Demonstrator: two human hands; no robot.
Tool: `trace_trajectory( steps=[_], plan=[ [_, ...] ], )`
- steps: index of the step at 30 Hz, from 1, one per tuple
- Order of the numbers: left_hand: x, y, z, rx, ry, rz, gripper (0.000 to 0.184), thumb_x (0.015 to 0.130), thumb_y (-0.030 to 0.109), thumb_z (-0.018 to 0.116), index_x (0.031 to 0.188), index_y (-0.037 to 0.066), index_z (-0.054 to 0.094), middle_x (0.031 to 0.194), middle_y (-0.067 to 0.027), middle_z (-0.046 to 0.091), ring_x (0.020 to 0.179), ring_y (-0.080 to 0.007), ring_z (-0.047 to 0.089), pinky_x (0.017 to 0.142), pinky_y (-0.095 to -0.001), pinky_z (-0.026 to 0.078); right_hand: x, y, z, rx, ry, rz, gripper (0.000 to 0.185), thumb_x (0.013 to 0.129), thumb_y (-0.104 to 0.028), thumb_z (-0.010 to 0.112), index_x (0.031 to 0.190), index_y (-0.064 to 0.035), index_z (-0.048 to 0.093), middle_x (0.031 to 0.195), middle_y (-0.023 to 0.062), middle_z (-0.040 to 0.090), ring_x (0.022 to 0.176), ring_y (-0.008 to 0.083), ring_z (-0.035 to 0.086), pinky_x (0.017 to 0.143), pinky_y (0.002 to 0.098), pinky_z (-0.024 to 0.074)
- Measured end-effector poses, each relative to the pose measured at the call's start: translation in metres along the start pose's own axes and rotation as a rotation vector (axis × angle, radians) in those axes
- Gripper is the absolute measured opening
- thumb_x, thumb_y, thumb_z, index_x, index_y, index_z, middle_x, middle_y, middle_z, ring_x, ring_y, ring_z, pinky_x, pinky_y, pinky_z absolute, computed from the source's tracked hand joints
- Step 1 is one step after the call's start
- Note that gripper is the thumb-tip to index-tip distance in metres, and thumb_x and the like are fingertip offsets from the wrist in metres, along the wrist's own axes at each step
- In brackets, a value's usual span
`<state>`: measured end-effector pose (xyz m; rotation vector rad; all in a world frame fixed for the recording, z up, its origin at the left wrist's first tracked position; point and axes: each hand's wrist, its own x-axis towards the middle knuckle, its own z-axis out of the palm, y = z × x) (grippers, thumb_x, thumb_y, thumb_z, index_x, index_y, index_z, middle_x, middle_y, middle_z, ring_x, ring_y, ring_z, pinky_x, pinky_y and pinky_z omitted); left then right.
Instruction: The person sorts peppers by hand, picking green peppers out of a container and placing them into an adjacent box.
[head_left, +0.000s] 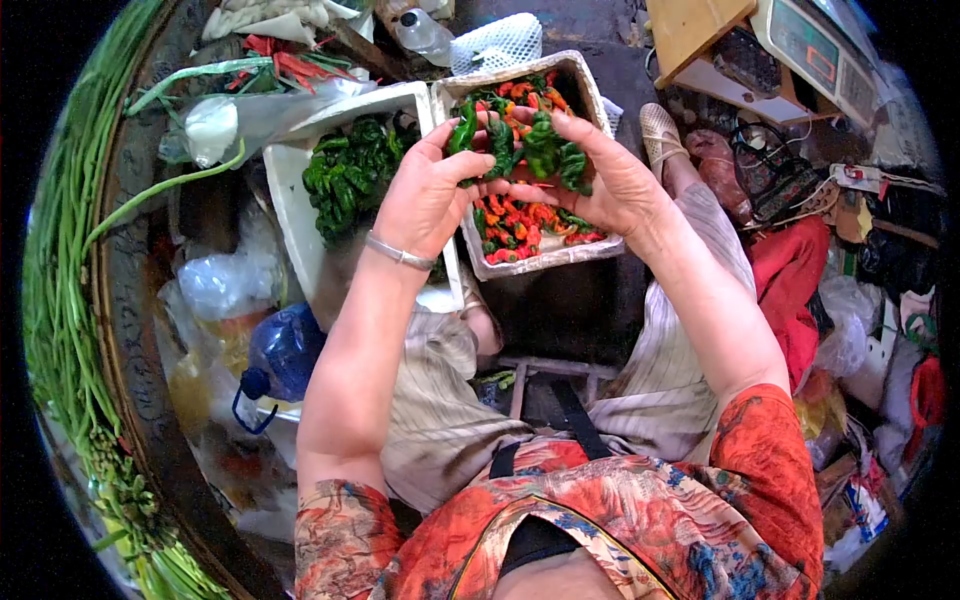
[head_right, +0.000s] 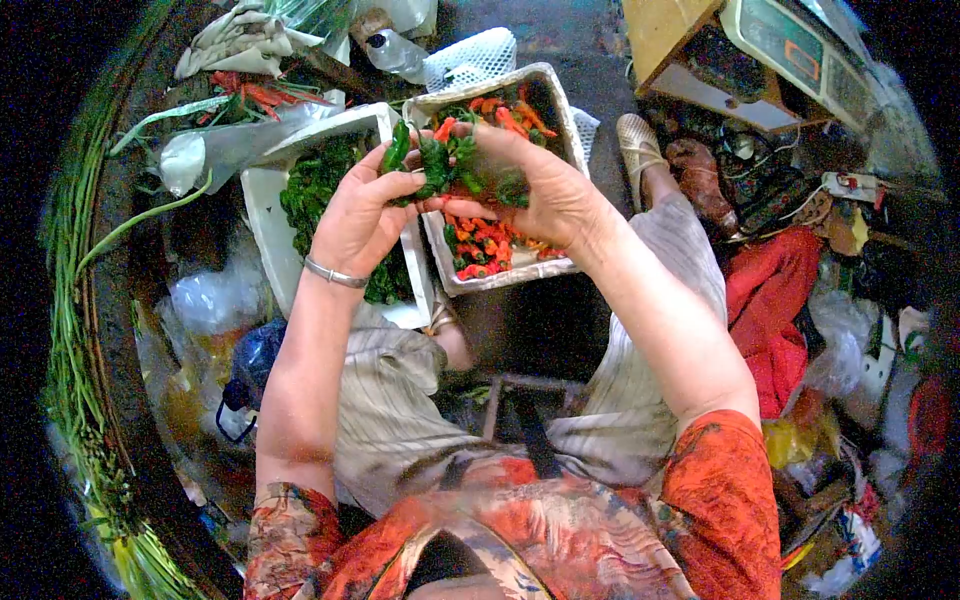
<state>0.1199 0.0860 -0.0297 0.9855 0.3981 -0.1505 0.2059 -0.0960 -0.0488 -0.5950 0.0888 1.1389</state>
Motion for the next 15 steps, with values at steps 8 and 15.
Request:
trace_trajectory(
  steps=[8,15],
  plan=[
    [-0.002,0.0,0.011,-0.025,-0.1,0.004,0.049,0.079,-0.01,0.06,0.126,0.001,0.05,0.11,-0.0103,0.063,0.096,-0.0202,0.064,0.079,-0.0322,0.055,-0.004,-0.002,0.015,-0.015,0.065,0.054,0.065,0.092,-0.064,0.038,0.135,-0.016,0.048,0.128,0.0038,0.057,0.115,0.0192,0.055,0.097,0.0386,0.0449],
    [0.002,-0.034,0.022,0.684,0.198,0.346,0.08,0.066,0.002,0.081,0.135,0.004,0.041,0.112,-0.0045,0.06,0.096,-0.0124,0.059,0.085,-0.0275,0.05,-0.002,0.02,0.022,-0.076,-0.017,0.002,0.072,0.095,-0.062,0.032,0.146,-0.0121,0.027,0.137,0.0051,0.046,0.123,0.0191,0.046,0.103,0.0384,0.0391]
  ],
)
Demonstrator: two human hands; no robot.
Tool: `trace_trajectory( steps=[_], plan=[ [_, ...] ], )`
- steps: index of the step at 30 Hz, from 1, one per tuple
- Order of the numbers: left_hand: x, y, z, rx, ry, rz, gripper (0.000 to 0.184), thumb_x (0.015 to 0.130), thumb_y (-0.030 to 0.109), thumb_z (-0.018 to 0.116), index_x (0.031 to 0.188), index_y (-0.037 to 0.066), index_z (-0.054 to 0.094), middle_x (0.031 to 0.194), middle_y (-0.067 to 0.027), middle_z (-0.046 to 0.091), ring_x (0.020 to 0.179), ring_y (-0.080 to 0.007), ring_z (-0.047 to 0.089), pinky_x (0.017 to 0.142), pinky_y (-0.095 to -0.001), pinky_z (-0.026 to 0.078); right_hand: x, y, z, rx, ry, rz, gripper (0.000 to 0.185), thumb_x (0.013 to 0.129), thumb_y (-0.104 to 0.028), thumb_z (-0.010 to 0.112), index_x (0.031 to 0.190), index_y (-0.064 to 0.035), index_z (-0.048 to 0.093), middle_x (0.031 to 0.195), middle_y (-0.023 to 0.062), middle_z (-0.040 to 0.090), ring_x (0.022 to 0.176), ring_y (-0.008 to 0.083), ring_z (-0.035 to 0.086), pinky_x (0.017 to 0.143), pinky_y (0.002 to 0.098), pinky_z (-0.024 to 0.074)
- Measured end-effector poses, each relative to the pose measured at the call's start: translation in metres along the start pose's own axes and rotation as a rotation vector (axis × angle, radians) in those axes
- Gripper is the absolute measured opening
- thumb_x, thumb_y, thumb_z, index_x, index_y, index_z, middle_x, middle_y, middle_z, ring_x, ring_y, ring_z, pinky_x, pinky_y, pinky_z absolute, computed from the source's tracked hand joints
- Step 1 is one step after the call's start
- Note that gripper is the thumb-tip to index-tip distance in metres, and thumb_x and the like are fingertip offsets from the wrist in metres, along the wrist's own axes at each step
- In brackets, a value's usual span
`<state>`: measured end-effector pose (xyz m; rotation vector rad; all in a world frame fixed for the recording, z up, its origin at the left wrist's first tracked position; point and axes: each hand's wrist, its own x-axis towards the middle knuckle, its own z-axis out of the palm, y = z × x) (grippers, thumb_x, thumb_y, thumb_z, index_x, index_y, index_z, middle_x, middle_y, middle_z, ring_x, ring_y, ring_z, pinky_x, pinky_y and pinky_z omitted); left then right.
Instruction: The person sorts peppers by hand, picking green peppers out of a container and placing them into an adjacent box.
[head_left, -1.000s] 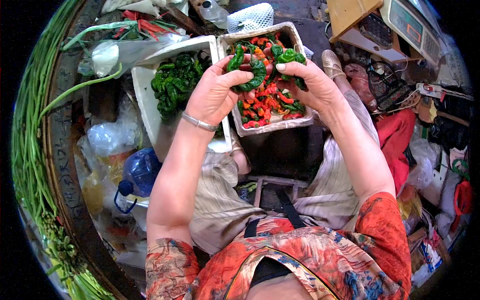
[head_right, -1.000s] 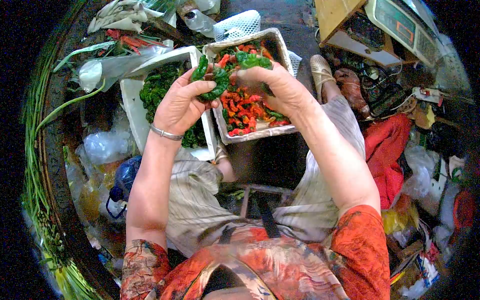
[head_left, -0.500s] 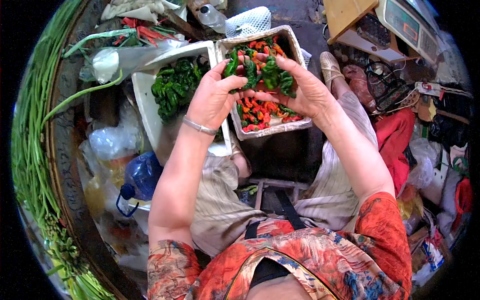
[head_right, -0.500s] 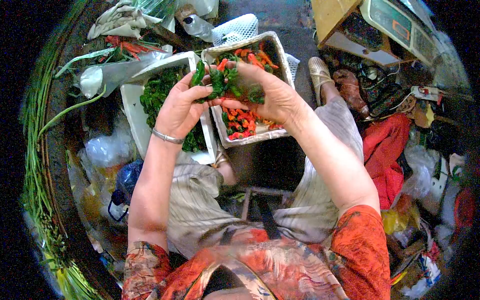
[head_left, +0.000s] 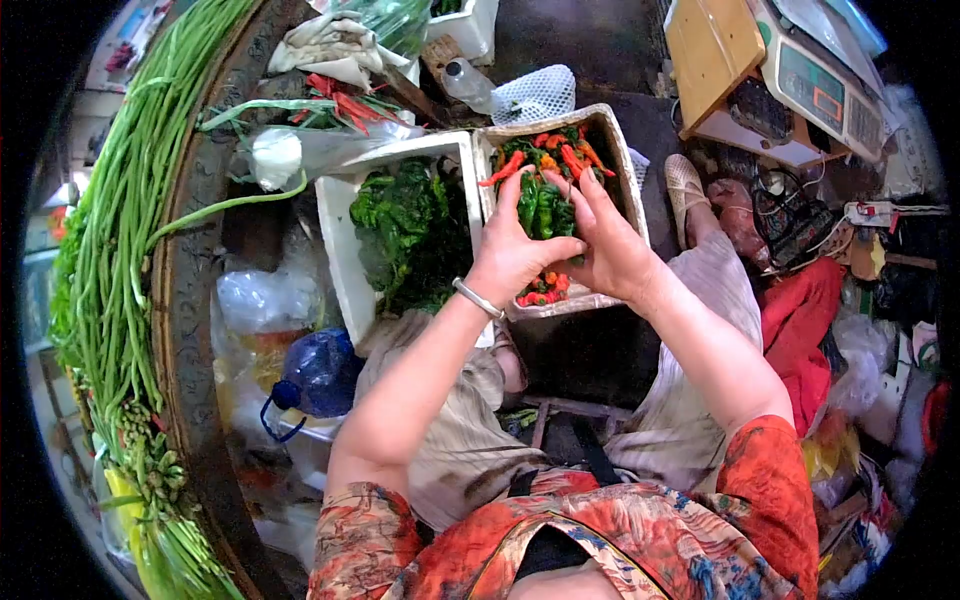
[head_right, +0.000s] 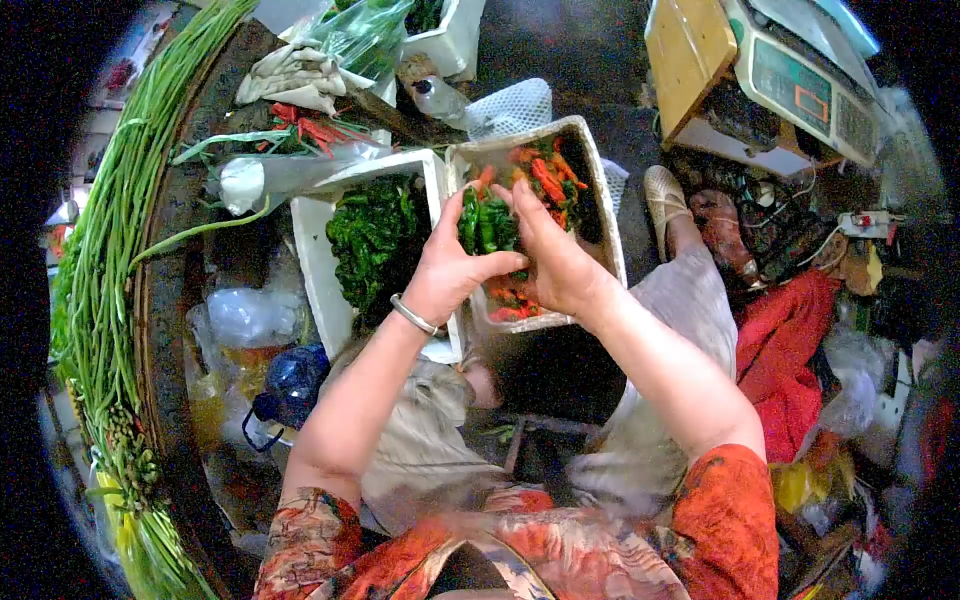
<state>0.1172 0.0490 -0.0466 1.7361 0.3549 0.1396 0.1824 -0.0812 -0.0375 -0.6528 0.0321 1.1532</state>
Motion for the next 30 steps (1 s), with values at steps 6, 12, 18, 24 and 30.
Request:
trace_trajectory(
  steps=[6,12,18,24,30],
  plan=[
    [0.0,0.009,-0.007,0.005,-0.012,-0.069,0.074,0.061,0.007,0.078,0.128,0.003,0.047,0.104,-0.0072,0.064,0.091,-0.0146,0.062,0.083,-0.0289,0.051,-0.005,-0.004,-0.008,-0.097,-0.121,0.048,0.076,0.092,-0.068,0.029,0.149,-0.0179,0.023,0.141,0.0049,0.042,0.128,0.0194,0.04,0.105,0.0383,0.033],
    [-0.005,0.03,-0.015,-0.11,-0.016,-0.173,0.076,0.06,0.005,0.075,0.13,0.003,0.045,0.098,-0.0067,0.061,0.09,-0.0156,0.061,0.077,-0.0306,0.053,0.0,-0.002,-0.014,-0.215,-0.225,0.08,0.081,0.088,-0.072,0.033,0.151,-0.0222,0.019,0.146,0.0033,0.035,0.127,0.0186,0.041,0.1,0.037,0.0382],
    [-0.004,0.021,-0.046,-0.107,-0.008,-0.147,0.056,0.067,0.004,0.075,0.118,0.006,0.053,0.093,-0.0023,0.062,0.077,-0.0119,0.059,0.066,-0.0248,0.049,0.001,-0.001,-0.019,-0.204,-0.14,0.088,0.082,0.089,-0.07,0.038,0.15,-0.0183,0.021,0.142,0.0057,0.041,0.123,0.0197,0.045,0.092,0.0369,0.0442],
    [0.01,-0.019,-0.14,0.431,0.403,0.004,0.075,0.067,0.01,0.076,0.135,0.0,0.044,0.105,-0.0093,0.062,0.083,-0.0186,0.062,0.073,-0.0308,0.051,0.006,-0.027,-0.029,-0.215,-0.011,-0.059,0.067,0.096,-0.06,0.031,0.146,-0.0147,0.032,0.135,0.0094,0.051,0.119,0.0234,0.052,0.096,0.0386,0.0422],
    [0.007,-0.016,-0.159,0.799,0.45,0.043,0.075,0.072,0.023,0.075,0.137,0.001,0.044,0.129,-0.0206,0.054,0.117,-0.0259,0.053,0.098,-0.0356,0.041,0.015,-0.038,-0.047,-0.313,0.155,-0.151,0.056,0.099,-0.048,0.038,0.14,-0.0095,0.039,0.126,0.0089,0.058,0.109,0.0168,0.058,0.087,0.0293,0.0474]
  ],
)
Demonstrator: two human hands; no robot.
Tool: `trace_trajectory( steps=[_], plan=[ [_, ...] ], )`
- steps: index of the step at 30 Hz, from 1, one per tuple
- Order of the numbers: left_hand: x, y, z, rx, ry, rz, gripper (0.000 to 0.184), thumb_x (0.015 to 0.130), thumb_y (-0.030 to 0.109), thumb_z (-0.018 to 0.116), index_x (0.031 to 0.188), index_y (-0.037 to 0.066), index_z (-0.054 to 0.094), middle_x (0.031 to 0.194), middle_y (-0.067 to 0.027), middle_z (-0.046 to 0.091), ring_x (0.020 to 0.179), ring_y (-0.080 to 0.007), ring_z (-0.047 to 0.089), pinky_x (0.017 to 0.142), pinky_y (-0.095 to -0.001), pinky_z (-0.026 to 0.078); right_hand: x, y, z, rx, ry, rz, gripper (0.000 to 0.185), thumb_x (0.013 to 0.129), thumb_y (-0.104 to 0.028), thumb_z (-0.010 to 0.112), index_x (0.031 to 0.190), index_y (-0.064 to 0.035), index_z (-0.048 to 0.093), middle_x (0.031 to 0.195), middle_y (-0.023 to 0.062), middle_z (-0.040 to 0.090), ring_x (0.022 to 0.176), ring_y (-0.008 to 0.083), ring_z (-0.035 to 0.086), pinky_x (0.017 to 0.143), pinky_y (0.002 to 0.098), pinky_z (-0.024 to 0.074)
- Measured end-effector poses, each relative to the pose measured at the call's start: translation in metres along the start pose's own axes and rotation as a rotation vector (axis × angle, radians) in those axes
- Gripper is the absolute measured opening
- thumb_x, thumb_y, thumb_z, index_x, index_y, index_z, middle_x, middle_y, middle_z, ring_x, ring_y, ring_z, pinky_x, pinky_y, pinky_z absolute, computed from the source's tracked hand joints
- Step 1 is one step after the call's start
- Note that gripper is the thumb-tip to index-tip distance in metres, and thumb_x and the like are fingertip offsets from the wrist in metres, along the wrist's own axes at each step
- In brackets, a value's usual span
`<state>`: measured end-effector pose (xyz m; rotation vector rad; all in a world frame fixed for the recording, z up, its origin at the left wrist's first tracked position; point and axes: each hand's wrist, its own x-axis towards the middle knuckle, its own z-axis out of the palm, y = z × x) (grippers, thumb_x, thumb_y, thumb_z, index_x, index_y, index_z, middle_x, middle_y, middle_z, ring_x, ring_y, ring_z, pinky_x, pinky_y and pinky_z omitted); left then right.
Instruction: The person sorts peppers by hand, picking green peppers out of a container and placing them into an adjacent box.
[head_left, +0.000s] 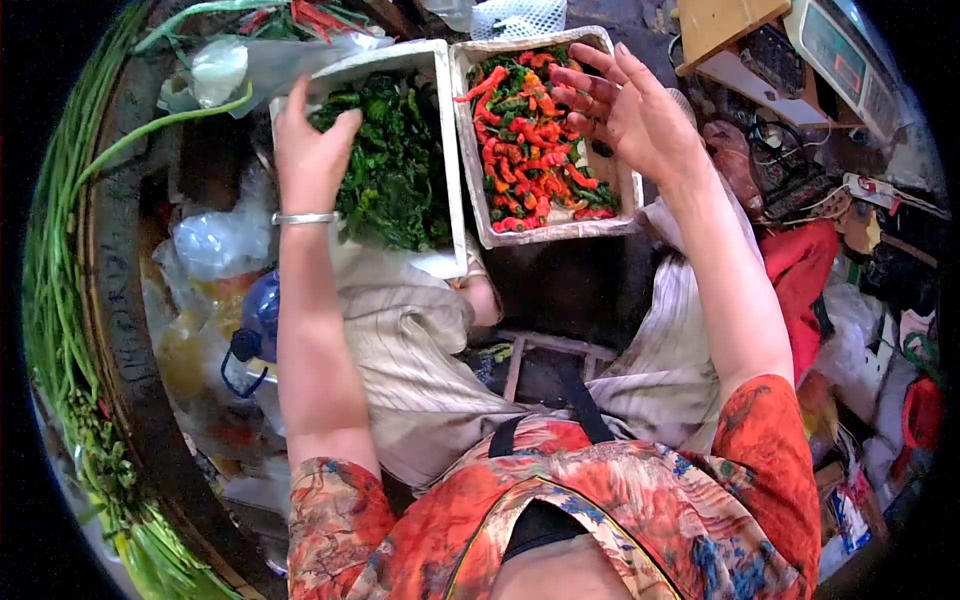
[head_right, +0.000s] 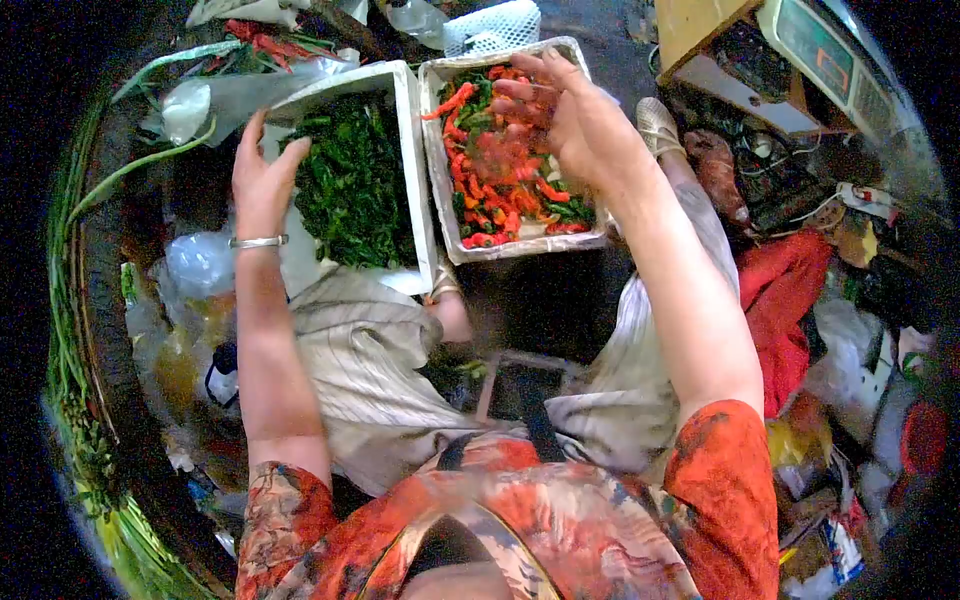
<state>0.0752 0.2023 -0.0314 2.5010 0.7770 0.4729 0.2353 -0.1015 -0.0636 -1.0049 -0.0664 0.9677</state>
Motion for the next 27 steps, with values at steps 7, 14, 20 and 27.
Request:
trace_trajectory(
  steps=[7,14,20,27],
  plan=[
    [-0.034,0.087,0.034,-0.204,-0.077,0.266,0.049,0.075,0.019,0.065,0.121,0.006,0.058,0.109,-0.0173,0.063,0.105,-0.0344,0.059,0.093,-0.0412,0.046,0.023,0.038,-0.03,-0.294,0.258,0.091,0.038,0.094,-0.024,0.057,0.127,-0.0067,0.053,0.106,0.0061,0.066,0.092,0.0137,0.064,0.074,0.0248,0.0515],
    [-0.04,0.092,0.023,-0.163,-0.112,0.307,0.038,0.078,0.016,0.062,0.116,0.007,0.061,0.099,-0.0129,0.066,0.096,-0.0313,0.06,0.088,-0.0449,0.04,0.046,0.128,-0.111,-0.621,0.417,0.217,0.021,0.089,-0.009,0.057,0.108,0.0,0.06,0.077,0.0016,0.059,0.064,0.0095,0.055,0.054,0.0223,0.0443],
    [-0.048,0.086,0.011,-0.106,-0.164,0.332,0.038,0.081,0.015,0.062,0.118,0.008,0.059,0.096,-0.0104,0.064,0.095,-0.0279,0.058,0.093,-0.0455,0.034,0.069,0.191,-0.156,-1.259,0.646,0.108,0.024,0.08,-0.017,0.063,0.098,-0.0023,0.067,0.087,0.0107,0.069,0.067,0.0157,0.065,0.065,0.0311,0.0525],
    [-0.046,0.089,0.007,-0.021,-0.23,0.366,0.04,0.081,0.013,0.062,0.12,0.007,0.056,0.097,-0.0092,0.062,0.098,-0.0264,0.057,0.095,-0.0463,0.032,0.122,0.258,-0.221,-0.621,0.8,0.214,0.014,0.088,-0.017,0.057,0.092,-0.005,0.062,0.068,0.0067,0.057,0.046,0.0176,0.053,0.036,0.0316,0.0447]
  ],
)
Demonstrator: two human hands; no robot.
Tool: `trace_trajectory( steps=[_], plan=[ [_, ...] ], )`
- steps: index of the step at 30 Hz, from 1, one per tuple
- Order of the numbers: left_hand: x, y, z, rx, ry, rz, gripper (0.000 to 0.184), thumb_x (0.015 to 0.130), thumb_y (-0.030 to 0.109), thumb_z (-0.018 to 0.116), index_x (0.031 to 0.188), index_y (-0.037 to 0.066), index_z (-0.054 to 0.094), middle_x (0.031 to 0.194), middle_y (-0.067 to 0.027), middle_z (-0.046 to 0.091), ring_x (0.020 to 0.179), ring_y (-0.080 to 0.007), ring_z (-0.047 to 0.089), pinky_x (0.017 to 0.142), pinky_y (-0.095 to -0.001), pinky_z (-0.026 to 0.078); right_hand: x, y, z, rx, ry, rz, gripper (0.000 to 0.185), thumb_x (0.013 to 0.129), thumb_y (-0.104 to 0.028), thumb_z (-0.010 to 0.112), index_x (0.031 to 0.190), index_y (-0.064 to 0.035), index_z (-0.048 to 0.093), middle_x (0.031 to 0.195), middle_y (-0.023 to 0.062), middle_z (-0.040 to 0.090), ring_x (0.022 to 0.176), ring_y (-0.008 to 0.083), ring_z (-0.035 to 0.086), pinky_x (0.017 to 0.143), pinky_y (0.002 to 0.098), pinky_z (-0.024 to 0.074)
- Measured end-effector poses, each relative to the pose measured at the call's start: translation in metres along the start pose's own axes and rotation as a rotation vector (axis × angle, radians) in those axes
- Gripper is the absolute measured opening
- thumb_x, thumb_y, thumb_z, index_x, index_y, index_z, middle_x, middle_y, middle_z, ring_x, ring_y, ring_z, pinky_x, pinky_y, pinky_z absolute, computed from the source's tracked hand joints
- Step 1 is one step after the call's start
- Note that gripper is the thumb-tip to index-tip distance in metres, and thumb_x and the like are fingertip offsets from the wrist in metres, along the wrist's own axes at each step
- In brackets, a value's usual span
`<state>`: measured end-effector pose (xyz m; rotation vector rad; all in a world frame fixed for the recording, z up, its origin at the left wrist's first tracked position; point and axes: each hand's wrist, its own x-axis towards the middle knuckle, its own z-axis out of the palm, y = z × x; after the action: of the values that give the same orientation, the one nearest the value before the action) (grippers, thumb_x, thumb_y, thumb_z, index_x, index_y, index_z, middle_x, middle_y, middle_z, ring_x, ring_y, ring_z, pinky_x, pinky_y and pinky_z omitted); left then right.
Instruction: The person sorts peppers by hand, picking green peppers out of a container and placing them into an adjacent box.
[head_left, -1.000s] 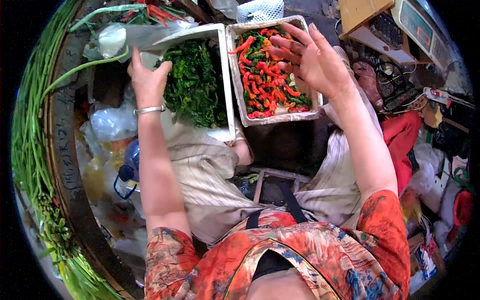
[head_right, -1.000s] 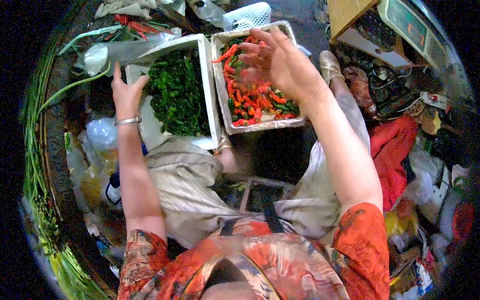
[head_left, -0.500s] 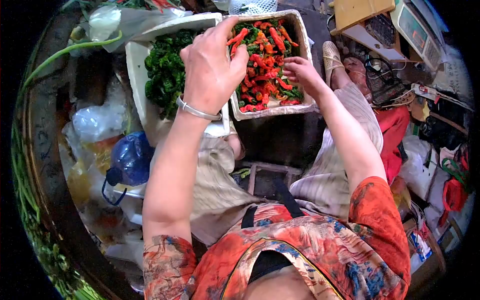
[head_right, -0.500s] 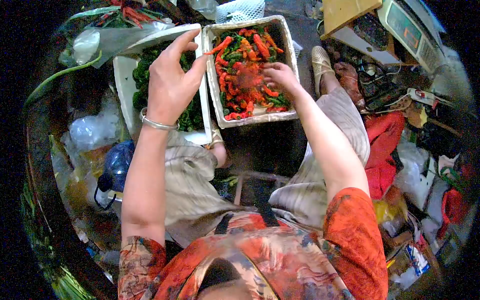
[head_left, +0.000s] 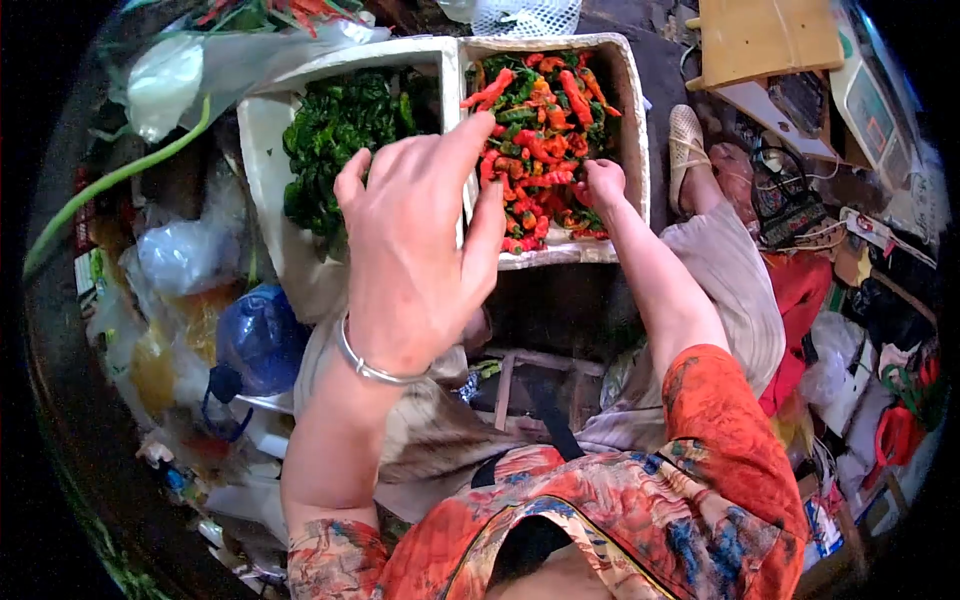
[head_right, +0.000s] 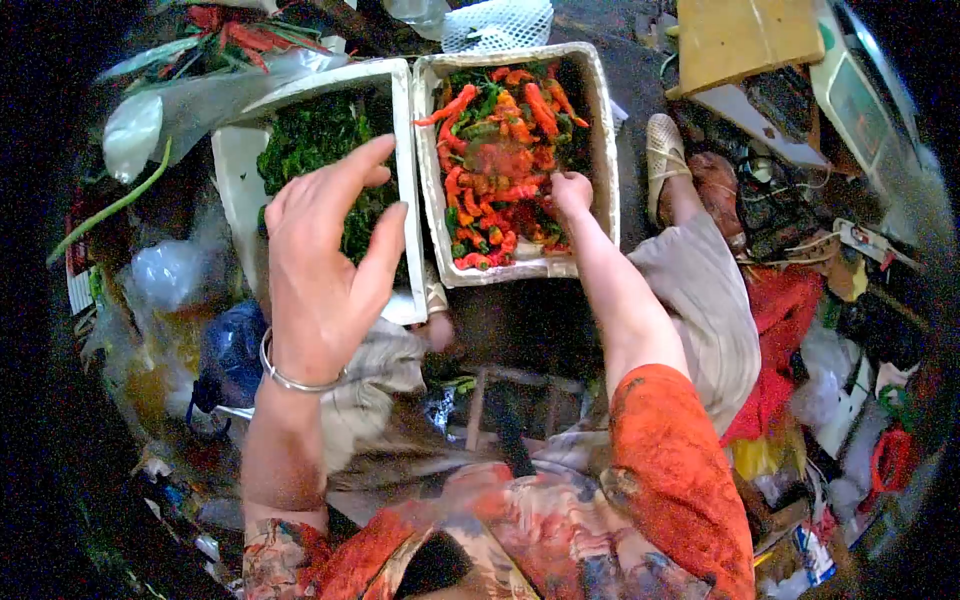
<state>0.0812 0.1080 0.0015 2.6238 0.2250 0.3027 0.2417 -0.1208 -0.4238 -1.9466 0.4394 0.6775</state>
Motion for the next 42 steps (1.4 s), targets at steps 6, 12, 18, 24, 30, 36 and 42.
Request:
trace_trajectory(
  steps=[6,12,18,24,30,36,42],
  plan=[
    [0.005,0.0,0.003,0.003,-0.06,0.008,0.042,0.08,0.013,0.063,0.122,0.007,0.055,0.098,-0.0094,0.062,0.1,-0.0271,0.056,0.096,-0.0469,0.031,-0.027,-0.033,0.004,0.284,0.086,0.23,0.015,0.088,-0.02,0.057,0.095,-0.0077,0.058,0.062,0.0009,0.051,0.043,0.0125,0.042,0.037,0.0279,0.0403],
    [0.001,0.0,0.005,-0.025,-0.038,0.026,0.041,0.081,0.013,0.062,0.121,0.006,0.055,0.098,-0.0097,0.062,0.099,-0.0281,0.056,0.095,-0.0499,0.033,-0.058,-0.034,-0.007,0.266,0.132,0.071,0.017,0.085,-0.018,0.063,0.083,-0.0009,0.062,0.067,0.0019,0.056,0.051,0.0108,0.052,0.041,0.0248,0.0424],
    [-0.004,0.0,0.004,-0.033,-0.02,0.02,0.037,0.082,0.015,0.061,0.117,0.006,0.056,0.098,-0.0106,0.062,0.097,-0.0289,0.057,0.094,-0.0502,0.033,-0.088,-0.037,-0.027,0.456,0.145,-0.055,0.019,0.084,-0.021,0.065,0.089,-0.0022,0.062,0.067,0.0014,0.057,0.053,0.0099,0.054,0.043,0.0239,0.042],
    [-0.002,0.001,0.008,-0.041,0.044,0.052,0.033,0.082,0.016,0.061,0.113,0.006,0.057,0.094,-0.01,0.063,0.093,-0.0286,0.057,0.091,-0.0492,0.034,-0.092,-0.036,-0.04,0.499,0.147,-0.142,0.016,0.085,-0.022,0.063,0.08,-0.0074,0.058,0.063,-0.0012,0.055,0.051,0.0099,0.054,0.045,0.0237,0.042],
    [0.0,0.0,0.013,-0.051,0.044,0.062,0.033,0.08,0.015,0.062,0.112,0.007,0.058,0.091,-0.0099,0.063,0.091,-0.0288,0.058,0.089,-0.0474,0.035,-0.119,-0.068,-0.05,0.619,0.037,-0.023,0.017,0.085,-0.022,0.062,0.073,-0.0135,0.054,0.064,-0.0037,0.051,0.055,0.0099,0.052,0.051,0.0258,0.0429],
    [0.0,-0.002,0.014,-0.001,0.033,0.051,0.032,0.08,0.015,0.062,0.11,0.008,0.059,0.09,-0.01,0.063,0.089,-0.0288,0.059,0.087,-0.0465,0.036,-0.133,-0.115,-0.032,0.87,-0.479,-0.161,0.021,0.085,-0.021,0.063,0.099,-0.0052,0.062,0.084,0.0019,0.059,0.076,0.0126,0.056,0.068,0.027,0.0467],
    [-0.001,-0.001,0.015,0.0,0.042,0.067,0.03,0.08,0.015,0.062,0.109,0.009,0.06,0.089,-0.0094,0.063,0.088,-0.0289,0.059,0.088,-0.0469,0.036,-0.222,-0.224,-0.006,0.529,-0.801,-0.457,0.045,0.089,-0.025,0.062,0.125,-0.0003,0.053,0.101,0.0087,0.066,0.086,0.014,0.063,0.077,0.0277,0.0515]
  ],
)
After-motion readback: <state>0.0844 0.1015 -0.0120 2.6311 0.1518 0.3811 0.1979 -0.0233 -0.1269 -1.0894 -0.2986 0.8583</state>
